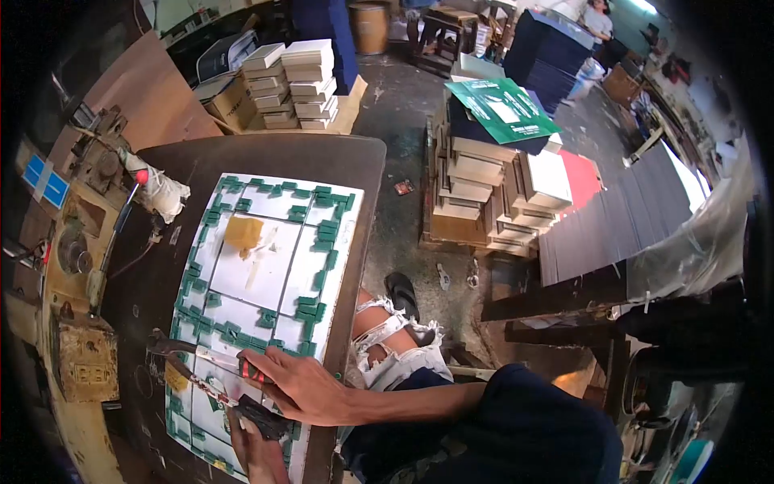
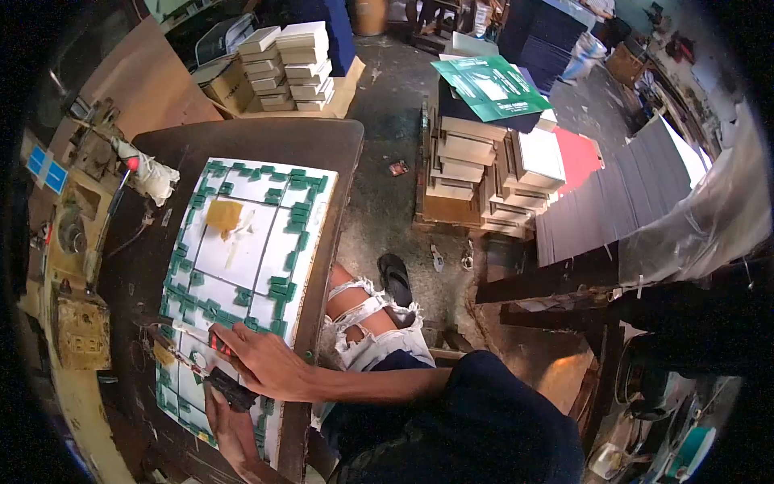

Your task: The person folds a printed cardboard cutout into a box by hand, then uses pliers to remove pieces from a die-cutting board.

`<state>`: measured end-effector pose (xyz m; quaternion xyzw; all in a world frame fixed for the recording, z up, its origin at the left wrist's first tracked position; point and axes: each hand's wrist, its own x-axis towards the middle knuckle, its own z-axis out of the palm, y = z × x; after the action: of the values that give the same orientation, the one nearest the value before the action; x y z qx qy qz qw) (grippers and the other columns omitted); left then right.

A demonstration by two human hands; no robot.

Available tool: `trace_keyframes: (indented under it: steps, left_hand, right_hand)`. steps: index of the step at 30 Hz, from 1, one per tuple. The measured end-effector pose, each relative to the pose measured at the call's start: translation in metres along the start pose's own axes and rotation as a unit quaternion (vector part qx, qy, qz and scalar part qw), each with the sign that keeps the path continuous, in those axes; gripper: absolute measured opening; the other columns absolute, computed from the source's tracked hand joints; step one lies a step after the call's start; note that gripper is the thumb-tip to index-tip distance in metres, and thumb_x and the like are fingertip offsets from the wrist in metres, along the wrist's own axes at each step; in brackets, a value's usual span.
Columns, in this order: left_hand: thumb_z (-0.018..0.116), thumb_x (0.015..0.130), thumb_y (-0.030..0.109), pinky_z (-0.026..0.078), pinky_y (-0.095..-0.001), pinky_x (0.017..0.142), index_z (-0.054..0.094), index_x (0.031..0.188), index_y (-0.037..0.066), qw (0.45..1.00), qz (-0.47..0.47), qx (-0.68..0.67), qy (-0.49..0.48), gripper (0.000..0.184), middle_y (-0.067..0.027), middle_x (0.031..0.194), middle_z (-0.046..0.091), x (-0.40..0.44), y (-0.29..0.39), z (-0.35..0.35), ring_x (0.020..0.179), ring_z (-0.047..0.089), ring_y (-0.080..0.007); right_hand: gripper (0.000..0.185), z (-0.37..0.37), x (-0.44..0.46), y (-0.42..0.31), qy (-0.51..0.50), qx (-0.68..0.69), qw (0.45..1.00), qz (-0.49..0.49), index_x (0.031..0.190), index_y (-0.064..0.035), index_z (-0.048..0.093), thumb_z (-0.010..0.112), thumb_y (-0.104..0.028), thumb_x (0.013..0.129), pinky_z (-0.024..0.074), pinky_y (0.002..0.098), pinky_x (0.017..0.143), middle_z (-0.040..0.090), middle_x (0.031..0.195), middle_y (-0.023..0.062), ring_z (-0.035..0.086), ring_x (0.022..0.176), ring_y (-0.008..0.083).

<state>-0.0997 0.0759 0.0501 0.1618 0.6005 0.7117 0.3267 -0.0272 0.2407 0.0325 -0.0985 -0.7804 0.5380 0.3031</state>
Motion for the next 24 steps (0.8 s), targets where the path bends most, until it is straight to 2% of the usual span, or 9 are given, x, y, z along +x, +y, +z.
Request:
trace_keyframes:
  steps: [6,9,13,15,17,18,20,22,24]
  left_hand:
    - [0.048,0.107,0.038,0.045,-0.0428,0.107,0.04,0.148,-0.001,0.971,-0.086,0.117,0.191,0.057,-0.0197,0.145,0.045,0.014,-0.014,0.015,0.133,0.048,-0.0286]
    - [0.047,0.106,0.043,0.049,-0.0401,0.097,0.044,0.146,0.003,0.965,-0.022,0.157,0.21,0.056,-0.016,0.131,0.053,0.019,-0.047,0.015,0.123,0.053,-0.0265]
    - [0.05,0.105,0.048,0.045,-0.0271,0.07,0.054,0.126,0.007,0.984,-0.081,0.039,0.15,0.046,-0.0033,0.095,0.058,0.021,-0.029,-0.005,0.083,0.054,-0.0127]
    - [0.049,0.105,0.048,0.039,-0.0261,0.058,0.057,0.11,0.006,0.969,-0.104,0.104,0.196,0.043,-0.0007,0.09,0.056,0.018,-0.022,-0.001,0.074,0.05,-0.0092]
    - [0.048,0.105,0.046,0.038,-0.0265,0.056,0.057,0.101,0.004,0.957,-0.067,0.195,0.206,0.043,-0.0003,0.084,0.055,0.022,-0.026,-0.009,0.069,0.048,-0.0089]
    - [0.048,0.105,0.045,0.037,-0.0268,0.053,0.058,0.093,0.003,0.933,-0.031,0.29,0.213,0.045,0.0,0.079,0.053,0.024,-0.027,-0.017,0.065,0.047,-0.0086]
    - [0.049,0.105,0.042,0.038,-0.0274,0.052,0.059,0.089,0.002,0.911,-0.027,0.375,0.167,0.044,0.0002,0.073,0.053,0.021,-0.029,-0.053,0.06,0.048,-0.01]
    - [0.051,0.105,0.036,0.042,-0.0285,0.05,0.062,0.081,0.0,0.837,-0.021,0.54,0.085,0.044,0.0006,0.062,0.051,0.021,-0.027,-0.079,0.05,0.049,-0.0128]
    - [0.058,0.102,0.033,0.047,-0.0294,0.057,0.064,0.084,0.0,0.885,-0.112,0.436,0.118,0.038,-0.0037,0.071,0.06,0.005,-0.012,-0.059,0.062,0.059,-0.0158]
  right_hand:
    - [0.055,0.008,-0.002,-0.001,-0.065,-0.016,0.997,0.044,0.146,0.0032,0.033,0.055,-0.015,0.1,0.0487,0.0451,0.065,0.052,0.101,0.0223,0.058,0.075,0.0375]
    - [0.055,-0.006,0.005,0.004,-0.147,-0.085,0.985,0.028,0.14,0.0091,0.04,0.053,-0.03,0.103,0.0475,0.0463,0.09,0.053,0.108,0.0258,0.054,0.107,0.041]
    - [0.046,-0.124,0.029,0.026,0.12,-0.181,0.972,0.091,0.121,-0.0012,0.063,0.07,-0.036,0.091,0.043,0.0468,0.097,0.06,0.113,0.024,0.056,0.105,0.0379]
    - [0.048,-0.227,0.041,0.104,0.226,-0.378,0.895,-0.079,0.113,-0.0014,0.065,0.081,-0.031,0.079,0.0445,0.0487,0.086,0.064,0.108,0.0193,0.057,0.104,0.0364]
    - [0.057,-0.347,0.053,0.147,0.221,-0.381,0.889,0.123,0.111,-0.0009,0.065,0.086,-0.039,0.073,0.0472,0.046,0.084,0.064,0.105,0.0212,0.058,0.099,0.0376]
    - [0.067,-0.408,0.053,0.195,0.28,-0.515,0.808,0.063,0.112,-0.0001,0.063,0.087,-0.047,0.07,0.0485,0.048,0.085,0.064,0.106,0.0233,0.058,0.1,0.0387]
    - [0.082,-0.469,0.058,0.199,0.304,-0.605,0.71,0.192,0.112,0.0014,0.06,0.084,-0.062,0.066,0.0499,0.0493,0.087,0.064,0.108,0.0233,0.059,0.106,0.0393]
    - [0.089,-0.521,0.062,0.208,0.236,-0.578,0.704,0.339,0.112,0.0008,0.059,0.089,-0.063,0.057,0.0548,0.0483,0.086,0.068,0.111,0.0234,0.066,0.103,0.0386]
    - [0.092,-0.549,0.056,0.23,0.208,-0.586,0.688,0.374,0.116,0.0,0.058,0.092,-0.059,0.053,0.0553,0.0483,0.088,0.068,0.113,0.0216,0.067,0.106,0.0379]
